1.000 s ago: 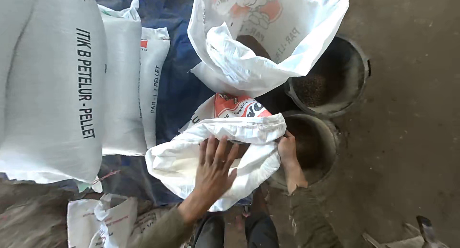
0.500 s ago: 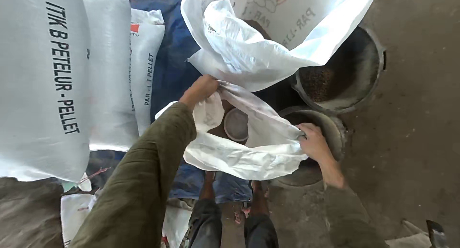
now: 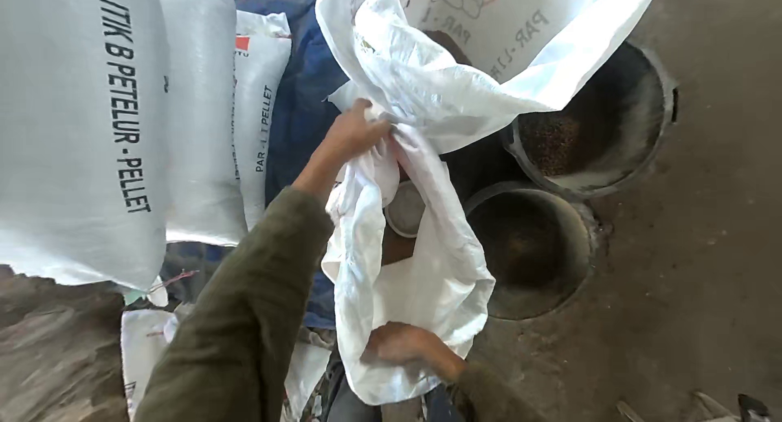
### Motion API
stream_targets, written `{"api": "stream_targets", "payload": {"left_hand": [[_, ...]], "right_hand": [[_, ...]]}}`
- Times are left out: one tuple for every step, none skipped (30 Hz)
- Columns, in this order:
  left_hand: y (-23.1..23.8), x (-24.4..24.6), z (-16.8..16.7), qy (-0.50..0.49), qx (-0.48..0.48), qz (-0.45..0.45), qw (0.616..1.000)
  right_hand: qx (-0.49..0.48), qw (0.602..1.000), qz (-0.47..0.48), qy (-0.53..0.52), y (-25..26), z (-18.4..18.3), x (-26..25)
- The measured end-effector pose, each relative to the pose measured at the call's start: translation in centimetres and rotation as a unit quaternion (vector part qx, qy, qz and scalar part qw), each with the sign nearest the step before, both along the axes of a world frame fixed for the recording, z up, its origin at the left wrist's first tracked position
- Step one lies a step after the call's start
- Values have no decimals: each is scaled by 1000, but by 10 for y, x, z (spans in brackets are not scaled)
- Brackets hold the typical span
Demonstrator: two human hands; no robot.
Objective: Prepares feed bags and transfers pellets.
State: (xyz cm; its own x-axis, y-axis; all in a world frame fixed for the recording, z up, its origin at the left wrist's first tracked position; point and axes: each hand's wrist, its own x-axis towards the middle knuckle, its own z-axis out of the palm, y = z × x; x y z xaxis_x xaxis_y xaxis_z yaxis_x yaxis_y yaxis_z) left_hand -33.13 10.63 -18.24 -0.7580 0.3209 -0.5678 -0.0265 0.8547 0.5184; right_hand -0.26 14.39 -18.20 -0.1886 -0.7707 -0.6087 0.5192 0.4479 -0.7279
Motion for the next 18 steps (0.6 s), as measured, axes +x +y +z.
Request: {"api": "stream_targets", "payload": {"left_hand": [[-17,16,14,47,1,-1,999],[-36,41,28,88,-9,10,996],[-52,74,41,104,-31,38,993],[-64,111,52,92,-57,74,991],[-71,147,57,66,-90,109,988],[-75,175,57,32,-115,138,983],[-78,197,52,-4,-128,172,977],[-80,210,46,-27,-127,217,967],[-83,218,39,-36,-108,278,954],[-84,221,34,-38,-84,347,933],[-87,220,30,-47,-46,423,904],[-89,213,28,-55,3,495,867],[-92,204,28,-65,63,556,826],[-98,200,31,-77,128,603,784],[-106,198,36,-85,191,625,752],[-115,195,39,-88,247,623,737],[-127,191,41,-92,281,603,741],[-140,190,41,-106,277,566,769]], "right_hand": [[15,1000,-17,19,9,-2,-2],[52,997,-55,16,18,-4,-7],[114,986,-118,-1,28,-3,-16],[174,969,-176,-6,36,-2,-27],[224,949,-223,7,43,-2,-42],[261,932,-251,25,48,-4,-58],[287,919,-266,43,51,-9,-75],[309,909,-273,55,52,-18,-91],[327,903,-272,62,52,-30,-108],[340,900,-264,70,50,-46,-122],[348,893,-266,101,47,-67,-132],[348,882,-284,145,44,-90,-141],[337,867,-315,191,42,-112,-149],[315,857,-345,218,41,-135,-153],[286,855,-370,222,41,-153,-152],[264,854,-389,221,43,-168,-151],[265,849,-402,218,44,-181,-152],[283,839,-412,215,43,-184,-152]]}}
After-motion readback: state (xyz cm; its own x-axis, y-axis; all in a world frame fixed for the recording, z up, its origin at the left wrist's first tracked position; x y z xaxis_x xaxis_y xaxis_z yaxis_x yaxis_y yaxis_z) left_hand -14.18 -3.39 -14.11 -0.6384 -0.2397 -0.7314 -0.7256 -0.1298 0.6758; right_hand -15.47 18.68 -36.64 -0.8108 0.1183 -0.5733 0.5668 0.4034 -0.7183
